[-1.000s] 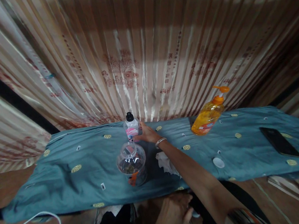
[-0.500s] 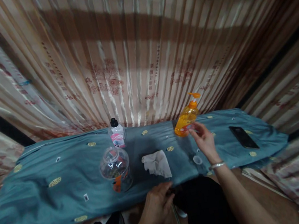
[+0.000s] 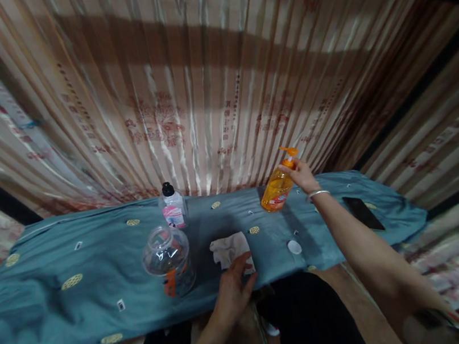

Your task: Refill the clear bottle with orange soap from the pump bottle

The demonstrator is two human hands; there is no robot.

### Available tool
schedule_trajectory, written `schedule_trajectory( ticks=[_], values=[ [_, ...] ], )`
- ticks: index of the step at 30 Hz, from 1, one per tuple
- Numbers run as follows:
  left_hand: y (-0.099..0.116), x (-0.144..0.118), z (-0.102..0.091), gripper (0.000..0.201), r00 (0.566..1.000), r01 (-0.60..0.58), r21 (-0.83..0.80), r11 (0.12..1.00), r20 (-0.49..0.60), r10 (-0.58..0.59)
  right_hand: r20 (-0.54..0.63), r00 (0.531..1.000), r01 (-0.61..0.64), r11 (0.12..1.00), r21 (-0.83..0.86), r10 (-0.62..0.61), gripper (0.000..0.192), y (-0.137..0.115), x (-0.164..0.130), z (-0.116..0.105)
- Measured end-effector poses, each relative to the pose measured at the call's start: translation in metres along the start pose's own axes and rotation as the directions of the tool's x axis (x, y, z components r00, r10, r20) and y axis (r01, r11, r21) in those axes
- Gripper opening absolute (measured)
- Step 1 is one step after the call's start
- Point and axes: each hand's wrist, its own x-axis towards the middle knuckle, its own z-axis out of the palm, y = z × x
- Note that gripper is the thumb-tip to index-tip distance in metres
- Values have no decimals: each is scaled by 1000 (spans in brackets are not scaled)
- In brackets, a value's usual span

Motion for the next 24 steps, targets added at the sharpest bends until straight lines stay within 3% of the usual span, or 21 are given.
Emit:
schedule_trajectory(
  ticks=[7, 13, 19, 22, 24],
  values=[
    [-7, 7, 12, 50, 1000, -31, -7, 1000, -5, 31, -101, 994, 25, 992, -126, -38, 54, -19, -31, -16],
    [-2, 11, 23, 87, 992, -66, -40, 997, -111, 61, -64, 987, 131, 975, -180, -144, 50, -64, -63, -57],
    [40, -7, 17, 120, 988, -121, -77, 990, -103, 113, 89, 980, 170, 979, 113, -180, 31, -114, -131, -100],
    [55, -22, 17, 127, 993, -114, -203, 972, -54, 105, 186, 972, 98, 963, 252, -147, 25, -137, -172, -102],
    [63, -33, 18, 126, 997, -81, -393, 916, -15, 81, 256, 958, 44, 951, 306, -127, 22, -148, -199, -95]
  ],
)
